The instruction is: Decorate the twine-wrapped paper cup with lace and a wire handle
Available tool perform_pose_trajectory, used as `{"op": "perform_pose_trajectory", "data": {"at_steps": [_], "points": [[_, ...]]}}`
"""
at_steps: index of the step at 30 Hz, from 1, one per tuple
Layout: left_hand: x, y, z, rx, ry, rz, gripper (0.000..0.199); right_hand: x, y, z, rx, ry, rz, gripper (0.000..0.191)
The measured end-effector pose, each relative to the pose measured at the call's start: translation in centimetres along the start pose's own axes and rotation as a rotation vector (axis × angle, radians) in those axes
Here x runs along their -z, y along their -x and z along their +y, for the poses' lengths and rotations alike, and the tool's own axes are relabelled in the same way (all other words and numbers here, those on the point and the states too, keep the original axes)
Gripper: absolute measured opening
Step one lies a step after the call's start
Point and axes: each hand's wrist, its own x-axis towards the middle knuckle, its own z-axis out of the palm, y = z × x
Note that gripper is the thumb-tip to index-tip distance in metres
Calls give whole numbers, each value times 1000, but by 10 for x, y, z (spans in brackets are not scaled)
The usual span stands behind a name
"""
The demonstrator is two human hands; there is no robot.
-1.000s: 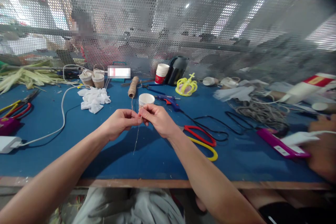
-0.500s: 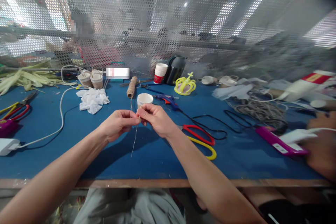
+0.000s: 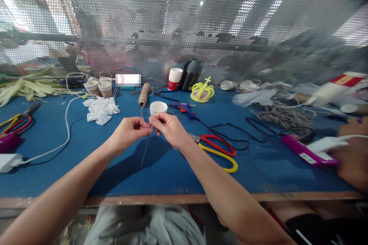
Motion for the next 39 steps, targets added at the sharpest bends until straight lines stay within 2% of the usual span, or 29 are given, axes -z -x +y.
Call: {"op": "perform_pose_trajectory", "data": {"at_steps": [6,12,27,30,33,35,39], "points": [[0,1,-2,-1,0,-29,16,1,1,1,23,80,24,32],[-3,0,-5,-4,9,-7,19,-1,2,-1,31,134,42,35],[-8,1,-8,-61,-66,80,18,-7,3,1,98,233,217,37],[-7,1,-5,-8,17,41,19,-5,4,-1,89,158,151,34],[-4,1,-2,96,168,-61,21,-2,3,-3,58,-9,-23,30],[-2,1,0,140,242,-114,22,1,2,-4,44,-59,-92,29],[2,0,1,142,241,-148,21,3,0,-2,34,-36,-60,32]]}}
